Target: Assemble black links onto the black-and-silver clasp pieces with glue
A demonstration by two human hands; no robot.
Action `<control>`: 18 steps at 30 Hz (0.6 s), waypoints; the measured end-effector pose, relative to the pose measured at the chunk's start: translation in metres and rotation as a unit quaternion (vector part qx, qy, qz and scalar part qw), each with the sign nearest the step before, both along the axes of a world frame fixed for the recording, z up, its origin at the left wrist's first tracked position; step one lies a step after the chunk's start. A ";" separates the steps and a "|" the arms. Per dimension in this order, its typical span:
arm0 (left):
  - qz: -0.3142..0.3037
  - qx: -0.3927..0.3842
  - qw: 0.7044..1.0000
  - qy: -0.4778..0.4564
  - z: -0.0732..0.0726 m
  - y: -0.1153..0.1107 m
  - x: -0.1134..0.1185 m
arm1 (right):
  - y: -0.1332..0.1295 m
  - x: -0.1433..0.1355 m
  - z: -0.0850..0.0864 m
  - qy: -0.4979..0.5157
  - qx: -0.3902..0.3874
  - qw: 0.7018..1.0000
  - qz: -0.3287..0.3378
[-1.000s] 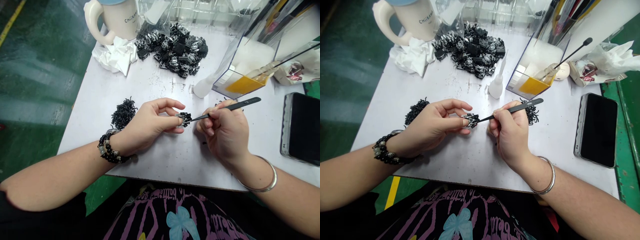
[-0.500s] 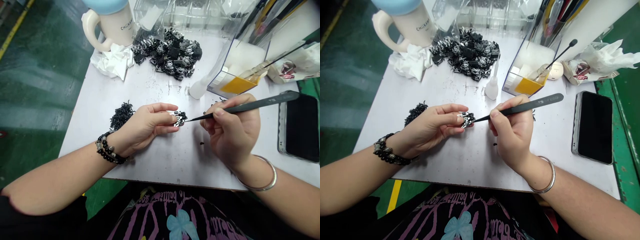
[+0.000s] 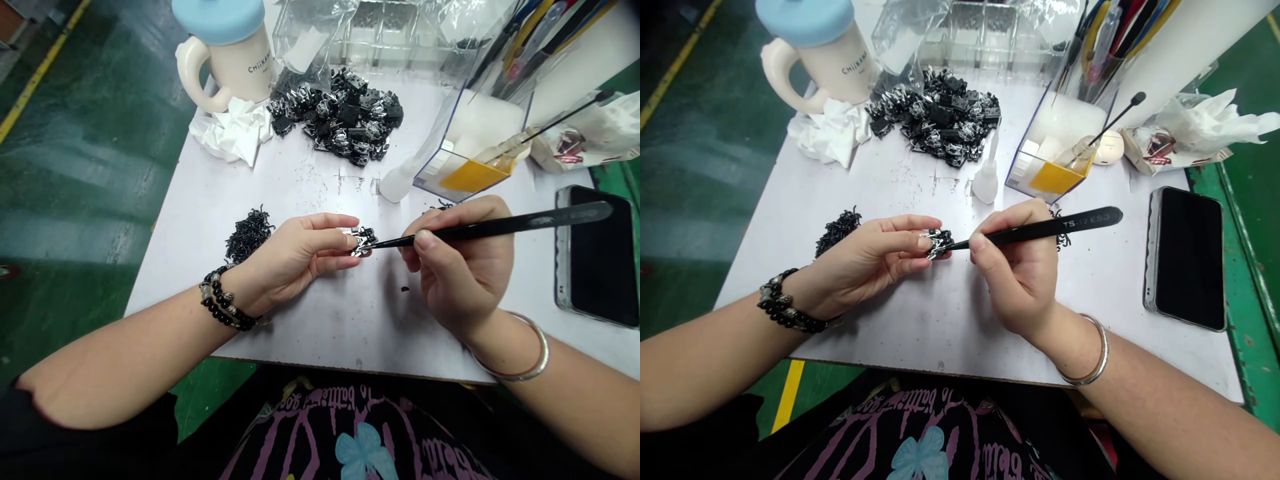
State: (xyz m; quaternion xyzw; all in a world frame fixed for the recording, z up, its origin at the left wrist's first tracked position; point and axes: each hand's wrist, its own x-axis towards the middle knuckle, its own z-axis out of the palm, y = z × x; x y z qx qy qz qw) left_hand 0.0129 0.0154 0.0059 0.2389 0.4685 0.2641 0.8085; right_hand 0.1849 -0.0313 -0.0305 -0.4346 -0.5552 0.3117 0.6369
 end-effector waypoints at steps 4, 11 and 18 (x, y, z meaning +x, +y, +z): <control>0.010 -0.010 1.000 -0.011 0.001 0.000 0.000 | 0.000 -0.003 0.005 0.067 -0.007 0.997 0.036; 0.015 0.004 1.000 -0.021 -0.001 0.001 0.000 | 0.001 -0.008 0.014 0.175 -0.092 0.978 0.062; -0.014 0.053 0.998 0.008 -0.001 0.000 -0.001 | 0.004 -0.006 0.017 0.210 -0.156 0.963 0.065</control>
